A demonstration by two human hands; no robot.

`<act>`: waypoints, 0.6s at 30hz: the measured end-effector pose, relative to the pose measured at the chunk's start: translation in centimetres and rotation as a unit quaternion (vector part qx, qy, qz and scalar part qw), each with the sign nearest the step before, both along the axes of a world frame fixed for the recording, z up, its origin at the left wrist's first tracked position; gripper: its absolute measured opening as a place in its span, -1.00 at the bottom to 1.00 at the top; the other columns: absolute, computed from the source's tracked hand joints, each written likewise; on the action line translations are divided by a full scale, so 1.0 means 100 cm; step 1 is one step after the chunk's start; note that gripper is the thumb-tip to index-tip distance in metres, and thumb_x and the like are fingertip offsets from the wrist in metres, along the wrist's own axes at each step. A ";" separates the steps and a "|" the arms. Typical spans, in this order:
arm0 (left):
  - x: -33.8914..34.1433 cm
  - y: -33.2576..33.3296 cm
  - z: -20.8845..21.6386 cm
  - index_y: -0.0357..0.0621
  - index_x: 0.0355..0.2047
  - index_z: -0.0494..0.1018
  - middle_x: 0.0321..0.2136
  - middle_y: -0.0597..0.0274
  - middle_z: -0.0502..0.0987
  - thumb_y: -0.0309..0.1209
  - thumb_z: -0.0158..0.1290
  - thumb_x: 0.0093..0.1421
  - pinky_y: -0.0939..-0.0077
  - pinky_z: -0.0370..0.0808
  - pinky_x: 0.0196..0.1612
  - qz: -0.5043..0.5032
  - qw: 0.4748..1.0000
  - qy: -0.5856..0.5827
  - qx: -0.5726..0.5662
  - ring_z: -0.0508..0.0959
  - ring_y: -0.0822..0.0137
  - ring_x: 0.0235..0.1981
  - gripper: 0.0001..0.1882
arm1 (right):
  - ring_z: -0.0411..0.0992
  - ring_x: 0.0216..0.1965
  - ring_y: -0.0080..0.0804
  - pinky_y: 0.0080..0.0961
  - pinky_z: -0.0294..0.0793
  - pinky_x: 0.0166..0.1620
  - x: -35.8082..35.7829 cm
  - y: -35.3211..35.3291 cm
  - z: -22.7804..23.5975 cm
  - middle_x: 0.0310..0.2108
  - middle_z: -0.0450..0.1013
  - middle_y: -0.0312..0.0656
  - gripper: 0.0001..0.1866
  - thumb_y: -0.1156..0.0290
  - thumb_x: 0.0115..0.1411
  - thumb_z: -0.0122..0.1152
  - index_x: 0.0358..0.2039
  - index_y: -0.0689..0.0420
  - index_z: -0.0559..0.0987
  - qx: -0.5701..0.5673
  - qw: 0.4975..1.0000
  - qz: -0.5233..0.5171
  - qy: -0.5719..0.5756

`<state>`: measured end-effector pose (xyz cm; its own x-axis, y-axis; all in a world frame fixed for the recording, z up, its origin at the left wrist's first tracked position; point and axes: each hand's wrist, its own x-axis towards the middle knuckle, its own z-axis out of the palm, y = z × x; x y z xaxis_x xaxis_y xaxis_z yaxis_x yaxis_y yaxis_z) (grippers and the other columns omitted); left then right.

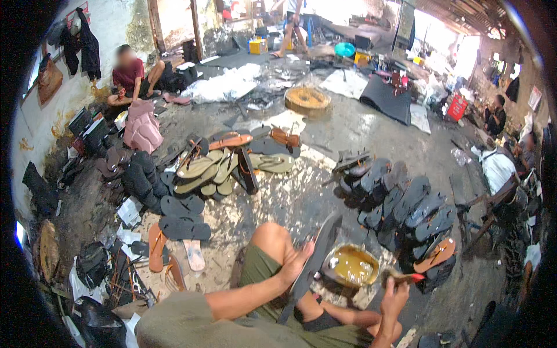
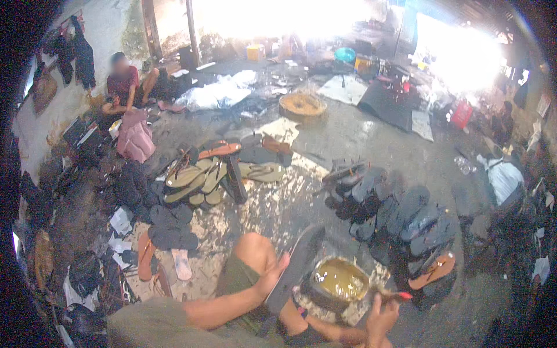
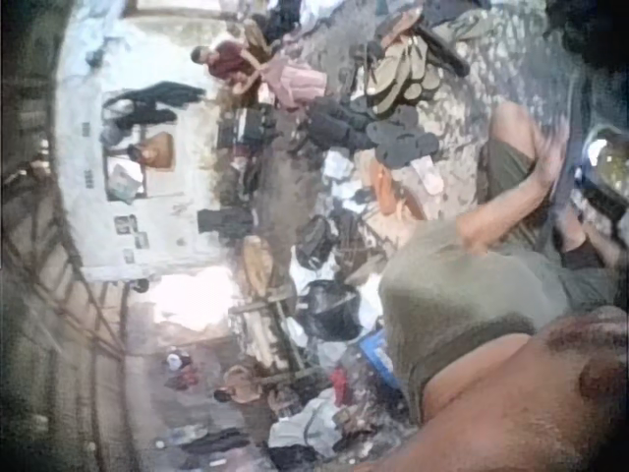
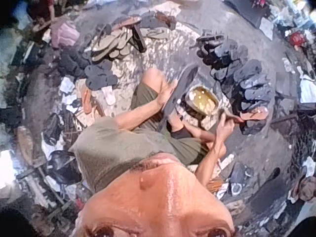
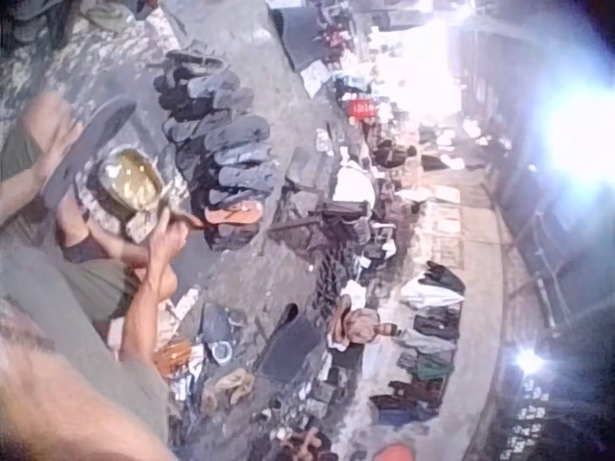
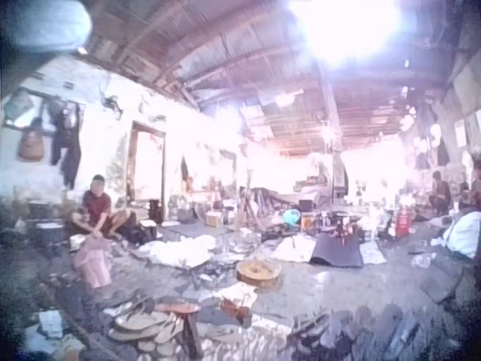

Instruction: The person sits on the floor and repeatedly applies a yellowish adhesive to the soles of black flip-flops using a brush. They pick up each sandal, coat the sole, and place it back down among other sandals.

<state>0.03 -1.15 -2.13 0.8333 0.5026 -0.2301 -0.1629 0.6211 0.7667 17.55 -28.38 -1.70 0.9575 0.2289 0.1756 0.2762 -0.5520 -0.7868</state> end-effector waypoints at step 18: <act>0.050 0.004 0.093 -0.27 0.30 0.33 0.09 0.05 0.53 0.23 -0.10 0.41 0.27 0.47 0.17 -0.064 0.989 0.045 -0.124 0.52 0.23 0.04 -0.20 | 0.51 0.02 -0.13 -0.26 0.45 0.09 -0.101 0.108 0.047 -0.02 0.54 0.03 -0.70 0.52 0.31 0.24 0.04 0.27 0.53 0.212 0.951 0.219 -0.057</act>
